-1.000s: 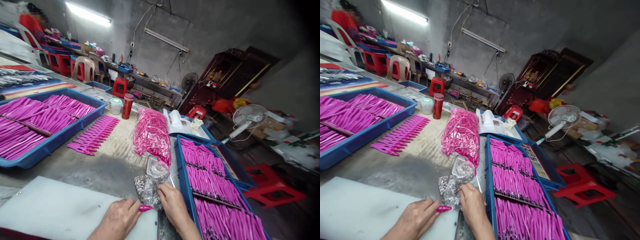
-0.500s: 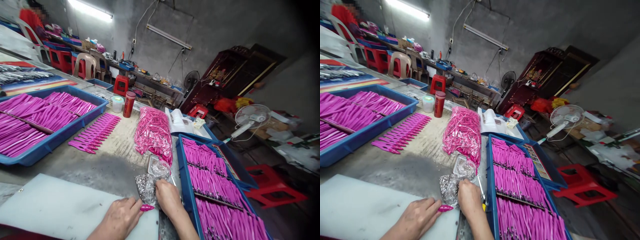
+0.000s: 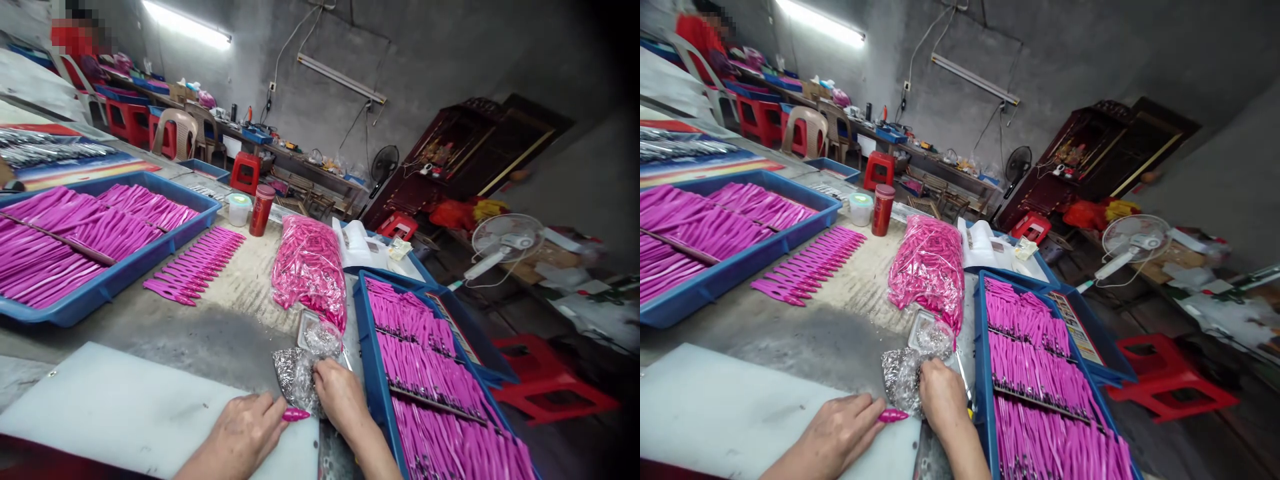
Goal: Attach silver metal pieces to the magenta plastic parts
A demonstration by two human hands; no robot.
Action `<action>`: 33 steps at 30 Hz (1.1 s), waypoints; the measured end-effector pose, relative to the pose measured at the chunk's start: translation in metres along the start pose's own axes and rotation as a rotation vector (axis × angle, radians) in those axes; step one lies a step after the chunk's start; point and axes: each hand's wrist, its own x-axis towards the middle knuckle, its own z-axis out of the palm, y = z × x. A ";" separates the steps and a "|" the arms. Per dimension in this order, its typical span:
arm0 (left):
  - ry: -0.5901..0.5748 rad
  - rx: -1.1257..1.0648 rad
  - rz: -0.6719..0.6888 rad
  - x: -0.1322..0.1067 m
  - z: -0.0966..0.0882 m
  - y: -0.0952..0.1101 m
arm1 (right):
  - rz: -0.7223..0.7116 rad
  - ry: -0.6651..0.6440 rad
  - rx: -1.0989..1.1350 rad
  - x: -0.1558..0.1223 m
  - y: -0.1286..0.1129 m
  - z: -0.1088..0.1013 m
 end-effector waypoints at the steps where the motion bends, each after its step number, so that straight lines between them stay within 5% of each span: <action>1: -0.004 -0.007 0.000 0.000 0.000 0.000 | 0.000 -0.002 -0.003 0.000 -0.001 0.000; 33: -0.044 -0.005 -0.030 -0.001 -0.002 0.001 | 0.105 -0.019 0.008 0.007 -0.015 -0.004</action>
